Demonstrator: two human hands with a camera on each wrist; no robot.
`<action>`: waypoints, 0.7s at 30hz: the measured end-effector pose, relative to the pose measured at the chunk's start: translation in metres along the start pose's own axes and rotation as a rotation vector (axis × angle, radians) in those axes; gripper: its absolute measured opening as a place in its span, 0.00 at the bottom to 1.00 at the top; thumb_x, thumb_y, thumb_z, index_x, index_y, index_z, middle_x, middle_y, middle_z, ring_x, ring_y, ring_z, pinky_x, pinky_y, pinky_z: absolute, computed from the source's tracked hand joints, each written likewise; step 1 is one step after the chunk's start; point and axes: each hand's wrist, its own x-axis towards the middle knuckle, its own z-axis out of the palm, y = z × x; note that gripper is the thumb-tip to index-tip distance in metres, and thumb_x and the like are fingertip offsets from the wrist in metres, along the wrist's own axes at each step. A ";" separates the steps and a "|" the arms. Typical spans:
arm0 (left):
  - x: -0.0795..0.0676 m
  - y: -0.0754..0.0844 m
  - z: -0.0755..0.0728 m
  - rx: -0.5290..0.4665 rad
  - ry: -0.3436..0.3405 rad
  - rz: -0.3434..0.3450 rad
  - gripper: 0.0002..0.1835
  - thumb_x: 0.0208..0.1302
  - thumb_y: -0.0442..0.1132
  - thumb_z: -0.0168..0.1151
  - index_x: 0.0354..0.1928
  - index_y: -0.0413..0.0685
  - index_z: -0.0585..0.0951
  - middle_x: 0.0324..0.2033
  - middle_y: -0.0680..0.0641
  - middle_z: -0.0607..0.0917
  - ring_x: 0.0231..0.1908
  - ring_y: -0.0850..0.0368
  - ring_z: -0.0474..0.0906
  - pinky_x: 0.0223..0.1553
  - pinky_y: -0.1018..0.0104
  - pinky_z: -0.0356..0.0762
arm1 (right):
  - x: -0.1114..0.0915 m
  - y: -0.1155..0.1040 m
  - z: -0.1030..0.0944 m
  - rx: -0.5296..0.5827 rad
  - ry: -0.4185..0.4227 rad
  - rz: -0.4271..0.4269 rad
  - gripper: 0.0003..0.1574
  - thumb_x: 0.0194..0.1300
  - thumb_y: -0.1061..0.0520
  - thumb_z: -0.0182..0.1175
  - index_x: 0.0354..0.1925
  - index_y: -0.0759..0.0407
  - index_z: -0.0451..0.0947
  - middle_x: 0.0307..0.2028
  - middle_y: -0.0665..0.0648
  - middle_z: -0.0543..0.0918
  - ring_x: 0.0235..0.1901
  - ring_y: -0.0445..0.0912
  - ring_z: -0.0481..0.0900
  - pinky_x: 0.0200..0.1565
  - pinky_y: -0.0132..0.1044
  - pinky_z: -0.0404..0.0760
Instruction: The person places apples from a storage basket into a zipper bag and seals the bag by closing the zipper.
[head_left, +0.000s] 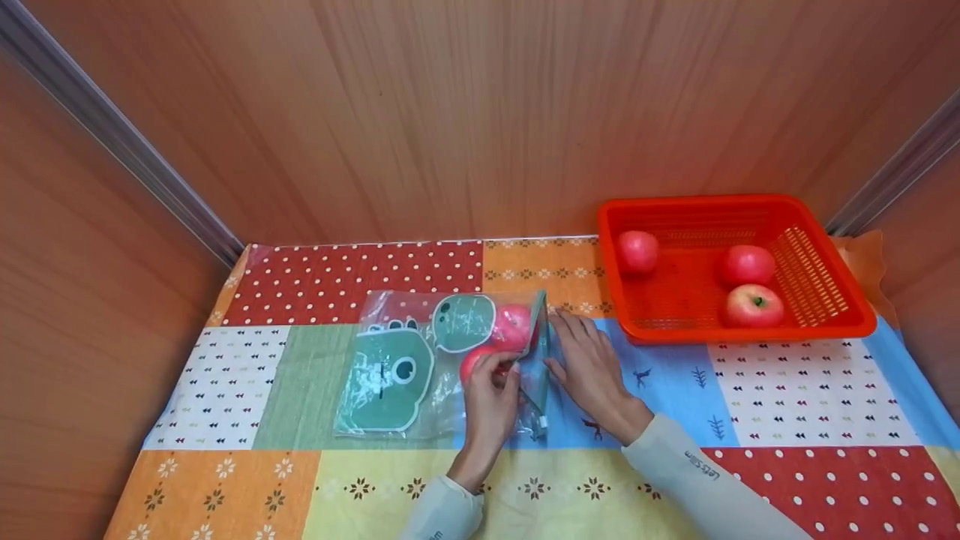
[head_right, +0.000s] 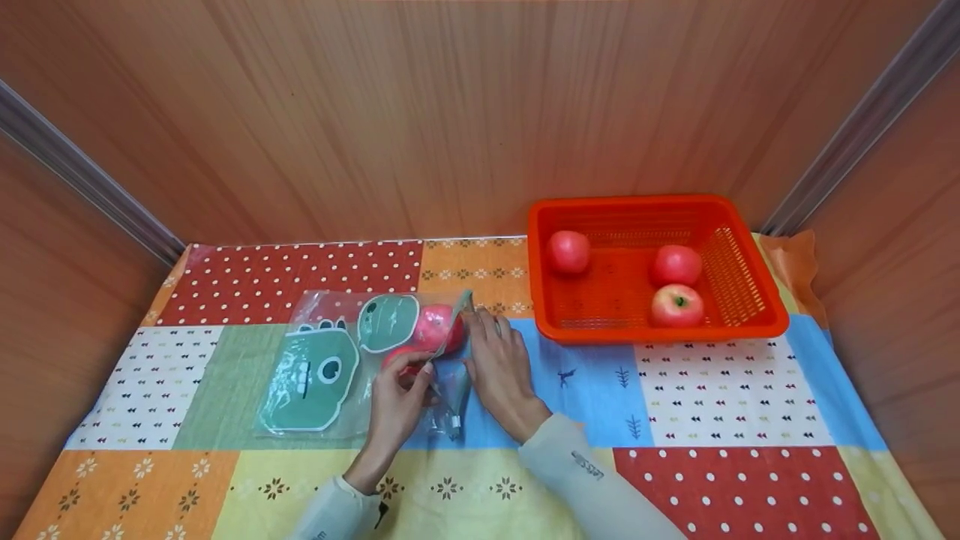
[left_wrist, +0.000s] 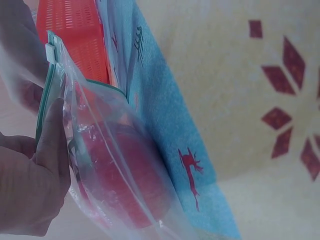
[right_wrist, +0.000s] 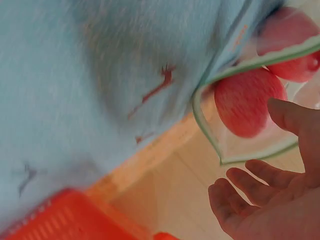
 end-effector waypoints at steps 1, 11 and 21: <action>0.000 0.000 0.000 0.000 0.001 0.000 0.10 0.71 0.26 0.64 0.50 0.41 0.88 0.43 0.46 0.84 0.35 0.57 0.80 0.35 0.71 0.84 | -0.001 0.000 -0.003 -0.012 0.006 -0.008 0.47 0.61 0.54 0.79 0.73 0.63 0.71 0.71 0.65 0.75 0.68 0.61 0.72 0.66 0.60 0.78; -0.001 -0.001 -0.001 -0.030 -0.010 -0.023 0.10 0.72 0.26 0.64 0.51 0.41 0.87 0.43 0.45 0.82 0.34 0.56 0.80 0.32 0.71 0.85 | -0.003 0.007 -0.041 -0.031 0.041 0.013 0.43 0.64 0.54 0.77 0.72 0.62 0.72 0.72 0.65 0.74 0.68 0.61 0.72 0.67 0.60 0.76; -0.001 -0.002 -0.001 -0.059 -0.021 -0.012 0.11 0.72 0.25 0.63 0.51 0.40 0.87 0.43 0.44 0.82 0.32 0.57 0.79 0.29 0.69 0.86 | -0.002 0.037 -0.082 0.001 0.101 0.043 0.40 0.68 0.57 0.73 0.73 0.66 0.71 0.73 0.67 0.72 0.68 0.64 0.70 0.66 0.62 0.75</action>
